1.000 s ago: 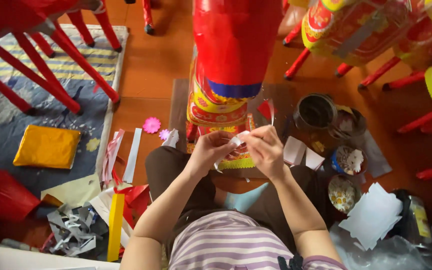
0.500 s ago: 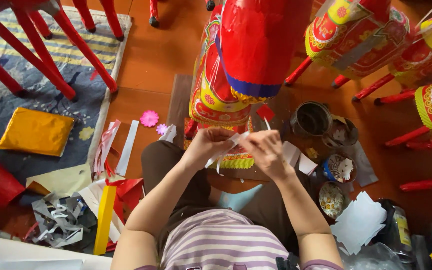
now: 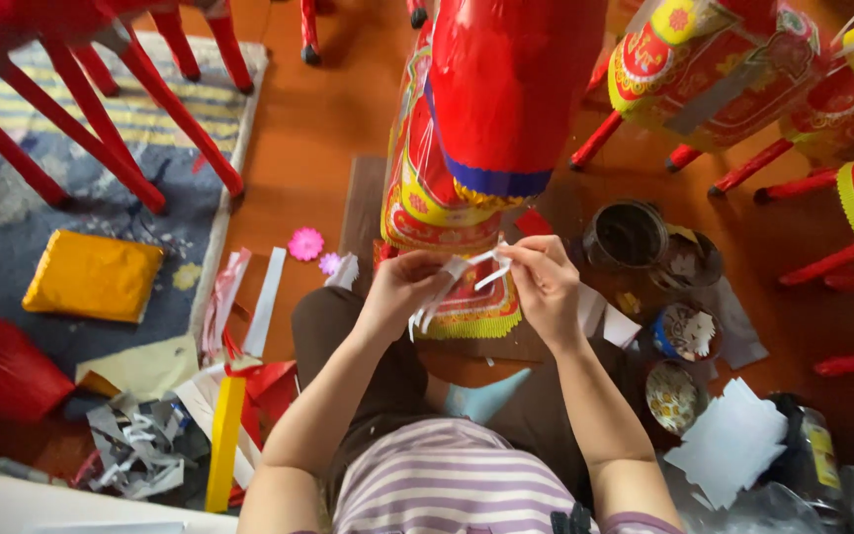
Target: Decorating a large red paper horse by gluing colorful paper patterns and strips onto its surface.
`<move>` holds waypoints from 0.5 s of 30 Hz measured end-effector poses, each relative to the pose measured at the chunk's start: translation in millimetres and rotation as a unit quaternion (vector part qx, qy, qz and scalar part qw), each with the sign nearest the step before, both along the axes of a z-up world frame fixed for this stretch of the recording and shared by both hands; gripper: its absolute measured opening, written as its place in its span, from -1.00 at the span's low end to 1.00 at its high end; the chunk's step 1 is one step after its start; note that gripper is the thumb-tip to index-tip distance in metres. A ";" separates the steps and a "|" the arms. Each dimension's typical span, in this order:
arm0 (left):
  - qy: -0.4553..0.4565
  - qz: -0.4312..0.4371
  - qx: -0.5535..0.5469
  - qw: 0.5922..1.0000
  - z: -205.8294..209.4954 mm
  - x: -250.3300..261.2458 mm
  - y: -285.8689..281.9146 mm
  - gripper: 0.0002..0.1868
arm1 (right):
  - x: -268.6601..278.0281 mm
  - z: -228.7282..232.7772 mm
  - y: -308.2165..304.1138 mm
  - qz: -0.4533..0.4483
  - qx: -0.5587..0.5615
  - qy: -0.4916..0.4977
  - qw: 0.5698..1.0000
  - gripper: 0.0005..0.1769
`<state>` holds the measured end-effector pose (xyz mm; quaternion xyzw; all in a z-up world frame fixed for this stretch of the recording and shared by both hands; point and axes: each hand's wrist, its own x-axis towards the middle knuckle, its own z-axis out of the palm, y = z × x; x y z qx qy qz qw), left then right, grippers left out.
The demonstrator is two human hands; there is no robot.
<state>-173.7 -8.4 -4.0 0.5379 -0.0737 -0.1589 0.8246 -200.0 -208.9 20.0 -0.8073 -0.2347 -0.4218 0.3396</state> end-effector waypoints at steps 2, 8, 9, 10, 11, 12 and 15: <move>-0.076 0.093 0.080 0.990 23.8 5.4 10.1 -0.70 | -1.2 -4.0 -8.0 0.126 0.267 0.219 0.930 -0.86; -0.211 0.238 0.026 0.948 64.5 23.2 13.1 -0.74 | 16.0 30.1 -15.1 0.221 0.424 0.180 0.860 -0.89; -0.217 0.236 0.028 0.947 69.8 25.2 10.1 -0.74 | 19.5 40.0 -14.7 0.223 0.426 0.174 0.859 -0.89; -0.253 0.270 0.027 0.929 74.7 26.7 6.7 -0.77 | 22.3 50.0 -14.7 0.230 0.452 0.157 0.848 -0.89; -0.288 0.302 0.026 0.908 79.4 28.1 3.3 -0.80 | 25.0 59.8 -14.9 0.236 0.477 0.139 0.835 -0.88; -0.293 0.301 0.028 0.907 86.6 28.3 -2.9 -0.80 | 30.3 65.1 -10.7 0.239 0.479 0.135 0.834 -0.88; -0.334 0.363 0.016 0.870 102.7 29.3 -21.2 -0.79 | 42.0 80.0 0.6 0.146 0.458 0.053 0.875 -0.83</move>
